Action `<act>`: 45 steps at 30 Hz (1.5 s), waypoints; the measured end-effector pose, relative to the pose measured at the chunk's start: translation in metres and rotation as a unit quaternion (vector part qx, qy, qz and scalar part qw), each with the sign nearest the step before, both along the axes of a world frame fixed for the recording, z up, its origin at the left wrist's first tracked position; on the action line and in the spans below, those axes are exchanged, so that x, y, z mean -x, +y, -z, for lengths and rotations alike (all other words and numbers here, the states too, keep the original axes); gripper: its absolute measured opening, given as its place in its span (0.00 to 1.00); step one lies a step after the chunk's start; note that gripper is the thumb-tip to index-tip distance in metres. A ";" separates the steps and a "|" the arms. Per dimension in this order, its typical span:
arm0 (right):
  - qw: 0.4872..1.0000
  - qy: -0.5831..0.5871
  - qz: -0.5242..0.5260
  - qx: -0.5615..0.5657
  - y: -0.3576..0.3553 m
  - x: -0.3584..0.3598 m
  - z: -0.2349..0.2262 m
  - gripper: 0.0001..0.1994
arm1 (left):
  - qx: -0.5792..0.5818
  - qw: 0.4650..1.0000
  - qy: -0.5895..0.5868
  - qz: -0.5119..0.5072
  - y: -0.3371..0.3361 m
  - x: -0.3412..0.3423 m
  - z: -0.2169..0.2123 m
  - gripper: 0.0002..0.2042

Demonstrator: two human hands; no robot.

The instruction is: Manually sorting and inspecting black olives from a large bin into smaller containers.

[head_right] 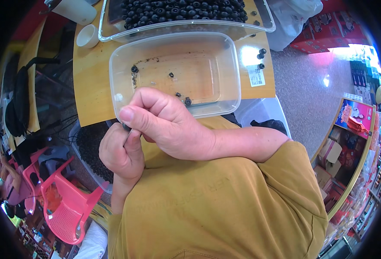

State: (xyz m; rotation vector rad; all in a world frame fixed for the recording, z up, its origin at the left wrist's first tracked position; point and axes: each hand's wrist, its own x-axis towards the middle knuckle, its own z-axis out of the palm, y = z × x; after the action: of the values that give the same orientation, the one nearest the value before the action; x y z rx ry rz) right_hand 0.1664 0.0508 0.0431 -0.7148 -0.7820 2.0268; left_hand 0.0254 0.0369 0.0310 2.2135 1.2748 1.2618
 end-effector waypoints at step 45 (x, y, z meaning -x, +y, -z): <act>0.536 -0.660 -0.220 -0.477 0.117 0.036 0.064 0.11 | 0.126 0.981 -0.145 -0.008 -0.030 0.025 0.020 0.10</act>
State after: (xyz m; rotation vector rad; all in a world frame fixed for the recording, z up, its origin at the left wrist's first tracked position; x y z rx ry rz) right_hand 0.1308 0.1676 -0.0204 -1.3370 -2.8355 0.5979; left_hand 0.0004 0.0071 0.0114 1.7750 1.2606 1.2911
